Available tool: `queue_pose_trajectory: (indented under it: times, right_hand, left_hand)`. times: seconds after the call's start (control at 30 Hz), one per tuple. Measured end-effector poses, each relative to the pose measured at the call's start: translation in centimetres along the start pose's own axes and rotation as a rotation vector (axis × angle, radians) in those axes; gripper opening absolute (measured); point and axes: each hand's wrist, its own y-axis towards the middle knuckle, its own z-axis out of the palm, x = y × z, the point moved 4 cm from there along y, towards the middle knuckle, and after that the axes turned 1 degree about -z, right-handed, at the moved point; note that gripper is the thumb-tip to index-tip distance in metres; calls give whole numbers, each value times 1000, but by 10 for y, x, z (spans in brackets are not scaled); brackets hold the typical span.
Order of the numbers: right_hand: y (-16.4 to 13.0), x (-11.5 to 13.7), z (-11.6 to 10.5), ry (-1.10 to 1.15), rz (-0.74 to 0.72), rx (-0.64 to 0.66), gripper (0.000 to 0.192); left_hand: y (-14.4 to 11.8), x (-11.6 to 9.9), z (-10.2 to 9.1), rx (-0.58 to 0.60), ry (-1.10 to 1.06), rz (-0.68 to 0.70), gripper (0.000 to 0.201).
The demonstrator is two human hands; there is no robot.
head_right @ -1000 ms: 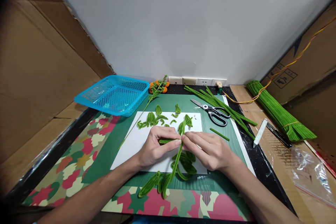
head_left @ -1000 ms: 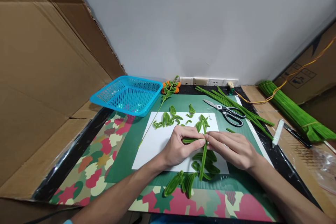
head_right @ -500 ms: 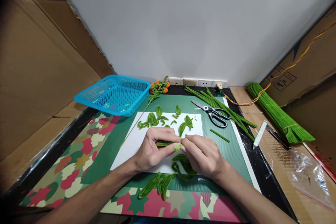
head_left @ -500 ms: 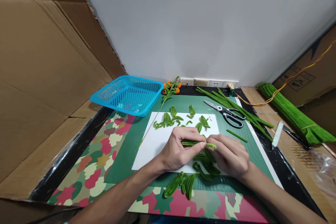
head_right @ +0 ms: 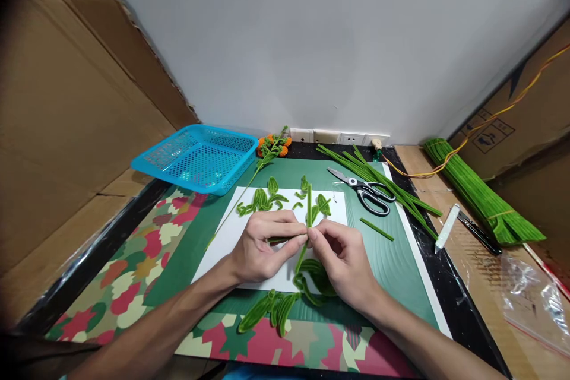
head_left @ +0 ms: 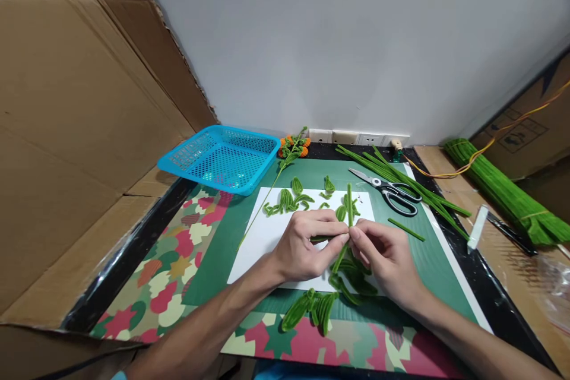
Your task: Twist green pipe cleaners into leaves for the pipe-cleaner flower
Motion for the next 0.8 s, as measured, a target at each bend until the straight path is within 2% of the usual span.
queue_pose_trajectory:
  times: [0.1, 0.27, 0.4, 0.63, 0.73, 0.8]
  right_hand:
    - [1, -4, 0, 44, 54, 10, 40]
    - [5, -5, -2, -88, 24, -2, 34]
    - [7, -7, -1, -174, -6, 3, 39]
    - [8, -12, 0, -193, -29, 27, 42]
    - [7, -15, 1, -200, -66, 33, 44]
    - [7, -18, 1, -175, -41, 29, 46]
  left_hand:
    - [-1, 8, 2, -19, -73, -102, 19]
    - [-2, 17, 8, -50, -148, -246, 22]
    - [-1, 18, 9, -16, -75, -237, 23]
    - [1, 23, 10, -18, -156, -280, 24]
    - [-1, 22, 10, -19, -124, -266, 24]
    - [-2, 21, 9, -14, -92, -255, 22]
